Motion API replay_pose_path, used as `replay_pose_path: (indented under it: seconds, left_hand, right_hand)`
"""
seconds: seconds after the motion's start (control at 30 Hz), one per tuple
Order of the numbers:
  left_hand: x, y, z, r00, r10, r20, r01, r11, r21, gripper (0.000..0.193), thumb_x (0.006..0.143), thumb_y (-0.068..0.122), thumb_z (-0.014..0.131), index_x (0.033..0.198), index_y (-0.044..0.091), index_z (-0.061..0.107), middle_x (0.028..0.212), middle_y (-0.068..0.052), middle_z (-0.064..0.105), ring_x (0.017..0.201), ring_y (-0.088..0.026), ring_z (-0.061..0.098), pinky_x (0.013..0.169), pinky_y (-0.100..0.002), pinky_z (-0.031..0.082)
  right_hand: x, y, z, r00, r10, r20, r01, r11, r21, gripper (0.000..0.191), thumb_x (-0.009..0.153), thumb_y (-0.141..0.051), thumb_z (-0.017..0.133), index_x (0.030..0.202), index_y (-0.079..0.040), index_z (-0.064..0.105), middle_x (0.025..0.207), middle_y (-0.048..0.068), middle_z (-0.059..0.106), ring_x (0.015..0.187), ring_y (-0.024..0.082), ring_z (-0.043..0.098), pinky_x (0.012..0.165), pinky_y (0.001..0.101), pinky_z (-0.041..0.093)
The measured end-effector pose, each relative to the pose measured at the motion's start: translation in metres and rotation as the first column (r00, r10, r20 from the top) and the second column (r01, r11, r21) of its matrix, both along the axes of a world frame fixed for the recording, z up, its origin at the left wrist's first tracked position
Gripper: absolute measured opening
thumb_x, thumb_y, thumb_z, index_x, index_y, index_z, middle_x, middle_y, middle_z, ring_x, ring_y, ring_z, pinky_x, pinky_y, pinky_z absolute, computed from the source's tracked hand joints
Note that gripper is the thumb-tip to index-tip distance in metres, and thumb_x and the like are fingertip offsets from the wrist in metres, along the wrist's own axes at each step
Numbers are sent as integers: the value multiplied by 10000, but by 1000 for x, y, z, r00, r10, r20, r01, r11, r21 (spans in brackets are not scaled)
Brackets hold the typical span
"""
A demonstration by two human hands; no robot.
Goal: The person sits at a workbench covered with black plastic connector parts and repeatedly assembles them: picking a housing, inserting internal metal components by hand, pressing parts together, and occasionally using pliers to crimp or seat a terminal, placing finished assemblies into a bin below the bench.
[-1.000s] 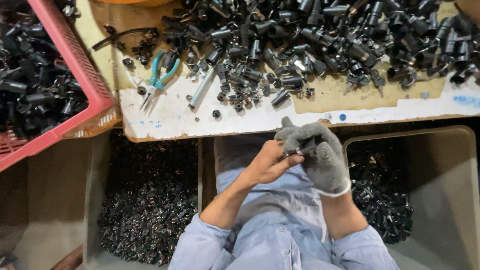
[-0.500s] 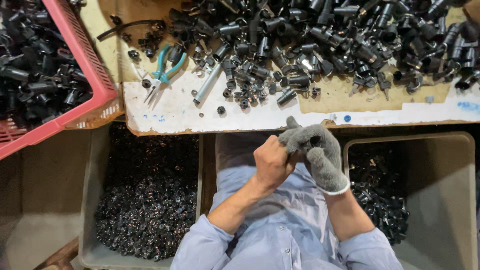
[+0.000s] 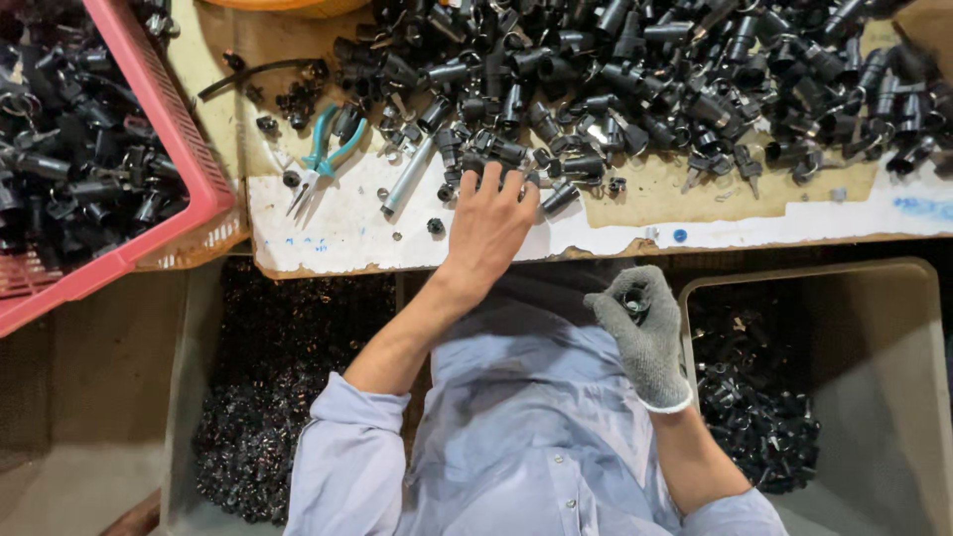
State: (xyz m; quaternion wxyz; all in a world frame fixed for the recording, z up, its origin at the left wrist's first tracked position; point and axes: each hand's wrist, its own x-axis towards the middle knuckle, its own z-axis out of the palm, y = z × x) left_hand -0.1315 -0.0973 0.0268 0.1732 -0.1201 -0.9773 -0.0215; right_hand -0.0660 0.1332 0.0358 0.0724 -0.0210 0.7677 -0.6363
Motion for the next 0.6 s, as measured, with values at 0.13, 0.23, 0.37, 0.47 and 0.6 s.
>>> replay_pose_path:
  seconds: [0.13, 0.23, 0.37, 0.47, 0.6]
  left_hand:
    - [-2, -8, -3, 999, -45, 14, 46, 999, -21, 148, 833, 144, 693, 979, 116, 685, 976, -56, 652, 1011, -261, 582, 823, -411, 454]
    - [-1, -17, -5, 998, -57, -16, 58, 993, 101, 215, 843, 68, 686, 1053, 110, 698, 977, -45, 663, 993, -255, 595, 792, -390, 468]
    - [4, -19, -6, 998, -65, -4, 51, 736, 675, 194, 906, 55, 694, 1095, 97, 680, 1026, -40, 712, 959, -249, 630, 794, -367, 533]
    - [14, -11, -7, 996, -25, 85, -55, 575, 816, 237, 930, 75, 720, 1163, 98, 684, 1003, -40, 713, 910, -234, 658, 801, -368, 552]
    - [28, 4, -10, 988, 104, -118, -17, 816, 578, 266, 940, 55, 702, 1192, 138, 685, 1083, -58, 710, 1018, -257, 640, 846, -376, 556]
  right_hand:
    - [-1, 0, -1, 994, -47, 102, 58, 993, -100, 249, 836, 40, 759, 936, -62, 555, 768, 6, 579, 668, 80, 546, 635, 261, 471]
    - [-3, 1, -2, 995, -21, 102, 45, 969, -242, 168, 900, 58, 662, 954, -55, 550, 780, 11, 569, 690, 76, 560, 788, 285, 586]
    - [-14, -11, -2, 995, 24, 96, 5, 957, -290, 126, 930, 28, 630, 984, -37, 537, 783, 23, 577, 700, 79, 565, 855, 306, 607]
    - [-32, -28, -6, 991, 46, 122, -18, 974, -226, 147, 927, -13, 665, 1026, -21, 556, 807, 32, 608, 710, 85, 584, 759, 285, 568]
    - [-54, -43, -15, 993, 63, 101, -61, 998, -24, 216, 914, -49, 695, 1099, -20, 586, 809, 51, 643, 696, 86, 607, 630, 255, 502]
